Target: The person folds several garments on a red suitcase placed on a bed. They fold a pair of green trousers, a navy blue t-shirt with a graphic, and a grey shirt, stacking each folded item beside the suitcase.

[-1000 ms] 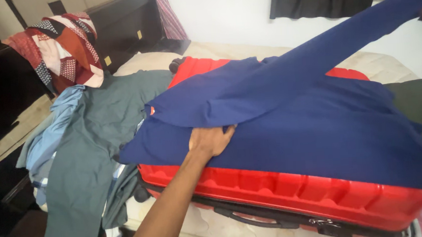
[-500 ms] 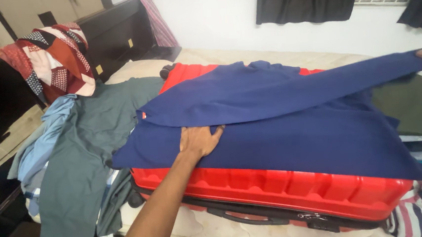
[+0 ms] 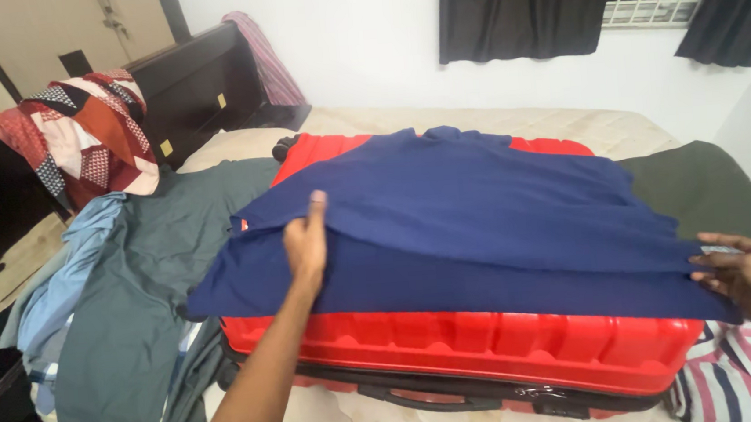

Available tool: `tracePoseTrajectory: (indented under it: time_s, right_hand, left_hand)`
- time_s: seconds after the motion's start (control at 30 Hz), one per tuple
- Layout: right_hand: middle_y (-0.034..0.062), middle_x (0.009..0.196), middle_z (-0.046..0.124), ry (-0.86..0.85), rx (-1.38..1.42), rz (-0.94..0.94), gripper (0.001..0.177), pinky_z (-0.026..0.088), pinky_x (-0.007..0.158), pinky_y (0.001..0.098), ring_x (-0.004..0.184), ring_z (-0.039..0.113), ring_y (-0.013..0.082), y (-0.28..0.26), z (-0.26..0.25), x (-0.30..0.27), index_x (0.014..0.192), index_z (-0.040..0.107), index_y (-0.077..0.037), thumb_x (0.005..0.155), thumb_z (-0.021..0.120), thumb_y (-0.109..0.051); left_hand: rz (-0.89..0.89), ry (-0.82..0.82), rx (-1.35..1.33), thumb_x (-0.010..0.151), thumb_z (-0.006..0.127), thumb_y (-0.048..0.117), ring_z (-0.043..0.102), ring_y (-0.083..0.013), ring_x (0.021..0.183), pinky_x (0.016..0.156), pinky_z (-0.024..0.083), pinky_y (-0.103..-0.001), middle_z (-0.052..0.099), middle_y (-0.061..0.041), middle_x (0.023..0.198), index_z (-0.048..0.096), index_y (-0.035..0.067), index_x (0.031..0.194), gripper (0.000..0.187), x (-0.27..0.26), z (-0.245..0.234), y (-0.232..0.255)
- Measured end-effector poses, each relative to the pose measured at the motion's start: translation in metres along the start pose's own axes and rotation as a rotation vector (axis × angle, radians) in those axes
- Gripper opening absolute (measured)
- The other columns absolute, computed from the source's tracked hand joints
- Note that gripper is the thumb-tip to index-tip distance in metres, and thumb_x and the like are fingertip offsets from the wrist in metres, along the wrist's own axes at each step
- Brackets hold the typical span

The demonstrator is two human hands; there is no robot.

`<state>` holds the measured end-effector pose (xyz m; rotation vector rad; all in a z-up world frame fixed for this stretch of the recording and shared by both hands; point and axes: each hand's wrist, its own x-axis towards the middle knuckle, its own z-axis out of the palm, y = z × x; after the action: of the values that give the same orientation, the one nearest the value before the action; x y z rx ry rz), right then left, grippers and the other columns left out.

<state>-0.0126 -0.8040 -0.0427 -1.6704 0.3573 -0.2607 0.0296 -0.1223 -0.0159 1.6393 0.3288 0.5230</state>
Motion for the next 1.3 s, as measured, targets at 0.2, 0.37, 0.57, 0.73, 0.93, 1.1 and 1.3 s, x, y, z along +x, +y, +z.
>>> tracePoseTrajectory:
  time_s: [0.2,0.37,0.57,0.73,0.93,1.1,1.3]
  right_hand:
    - [0.0164,0.126,0.068,0.057,-0.085,0.072,0.030,0.053,0.080,0.0364,0.100,0.067,0.0206,-0.074,0.053,-0.073,0.134,0.064,-0.001,0.106,0.058,-0.011]
    - [0.0149,0.138,0.065,-0.047,0.012,-0.346,0.032,0.054,0.090,0.0341,0.112,0.067,0.0192,-0.067,0.036,-0.063,0.133,0.064,-0.003,0.101,0.058,-0.005]
    - [0.0203,0.127,0.068,-0.057,-0.012,-0.471,0.033,0.059,0.098,0.0396,0.116,0.068,0.0277,-0.031,0.012,-0.042,0.132,0.061,0.001,0.100,0.065,-0.005]
    - [0.0283,0.120,0.068,0.141,-0.112,-0.020,0.036,0.060,0.088,0.0530,0.106,0.069,0.0378,-0.015,0.015,-0.029,0.135,0.063,0.008,0.105,0.063,-0.013]
    - [0.0263,0.127,0.069,-0.046,-0.160,0.190,0.037,0.063,0.074,0.0562,0.105,0.071,0.0379,-0.007,-0.003,0.006,0.130,0.065,0.000,0.099,0.065,-0.019]
    - [0.0339,0.111,0.065,0.019,-0.134,-0.092,0.022,0.060,0.077,0.0537,0.095,0.070,0.0396,0.003,-0.015,0.018,0.114,0.053,0.005,0.100,0.067,-0.004]
    - [0.0215,0.100,0.061,-0.072,0.045,-0.456,0.037,0.063,0.086,0.0505,0.096,0.072,0.0330,0.001,-0.015,0.012,0.126,0.035,0.004,0.109,0.067,-0.004]
  left_hand:
    - [-0.120,0.171,-0.452,0.090,0.075,0.012,0.070,-0.0239,0.076,0.061,0.056,-0.039,0.071,-0.015,0.099,0.063,-0.005,0.108,0.028,0.037,-0.007,-0.014]
    - [-0.132,0.023,-0.566,0.090,0.070,0.004,0.076,-0.0251,0.079,0.063,0.067,-0.034,0.072,-0.015,0.100,0.062,-0.007,0.109,0.023,0.030,-0.033,0.009]
    - [-0.113,-0.074,-0.396,0.087,0.068,-0.005,0.074,-0.0266,0.074,0.063,0.066,-0.033,0.072,-0.018,0.098,0.063,-0.011,0.107,0.022,0.015,-0.078,0.002]
    - [-0.297,-0.102,-0.169,0.088,0.068,-0.005,0.074,-0.0330,0.067,0.061,0.063,-0.035,0.072,-0.029,0.091,0.062,-0.024,0.103,0.024,0.006,-0.106,-0.004]
    - [0.247,0.324,0.668,0.071,0.087,0.017,0.071,-0.0368,0.079,0.068,0.057,-0.044,0.069,-0.028,0.097,0.047,-0.010,0.121,0.070,-0.023,-0.114,0.038]
    - [0.797,-0.020,0.618,0.085,0.075,0.014,0.069,-0.0349,0.101,0.089,0.053,-0.042,0.073,-0.018,0.107,0.068,0.002,0.109,0.027,-0.030,-0.084,0.067]
    - [0.873,-0.939,0.326,0.098,0.064,0.013,0.070,-0.0257,0.114,0.098,0.052,-0.037,0.074,-0.013,0.122,0.068,0.006,0.124,0.027,-0.029,0.022,0.092]
